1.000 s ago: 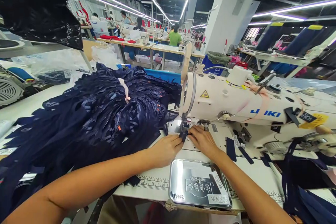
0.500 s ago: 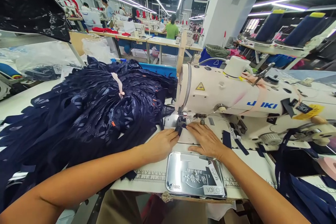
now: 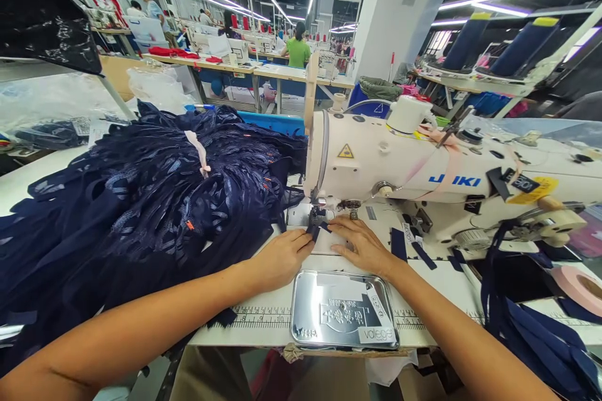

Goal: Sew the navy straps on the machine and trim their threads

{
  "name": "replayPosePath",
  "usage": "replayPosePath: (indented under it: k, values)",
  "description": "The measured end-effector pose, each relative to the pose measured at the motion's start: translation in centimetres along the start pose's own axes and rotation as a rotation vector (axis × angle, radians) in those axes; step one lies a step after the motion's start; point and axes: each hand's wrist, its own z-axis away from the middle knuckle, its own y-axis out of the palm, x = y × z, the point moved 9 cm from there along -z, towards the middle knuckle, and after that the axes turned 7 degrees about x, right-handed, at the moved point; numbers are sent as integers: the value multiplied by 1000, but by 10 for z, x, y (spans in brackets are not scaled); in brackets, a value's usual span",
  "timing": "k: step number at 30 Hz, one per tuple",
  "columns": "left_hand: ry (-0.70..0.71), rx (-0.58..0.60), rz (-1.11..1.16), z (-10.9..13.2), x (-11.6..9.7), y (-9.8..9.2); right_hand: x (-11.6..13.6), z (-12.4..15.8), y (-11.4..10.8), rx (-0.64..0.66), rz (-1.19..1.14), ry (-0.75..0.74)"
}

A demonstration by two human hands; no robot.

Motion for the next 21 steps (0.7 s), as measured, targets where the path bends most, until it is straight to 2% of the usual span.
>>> replayPosePath:
  k: [4, 9, 17, 21]
  values:
    - [4, -14, -5, 1, -1, -1, 0, -15, 0, -113, 18, 104]
    - [14, -15, -9, 3, -2, -1, -3, -31, 7, -160, 32, 202]
    - [20, -58, -67, 5, -4, -3, 9, -42, 10, -40, 46, 37]
    - [29, -64, -120, 3, -5, -4, 1, -46, 13, 58, -49, 119]
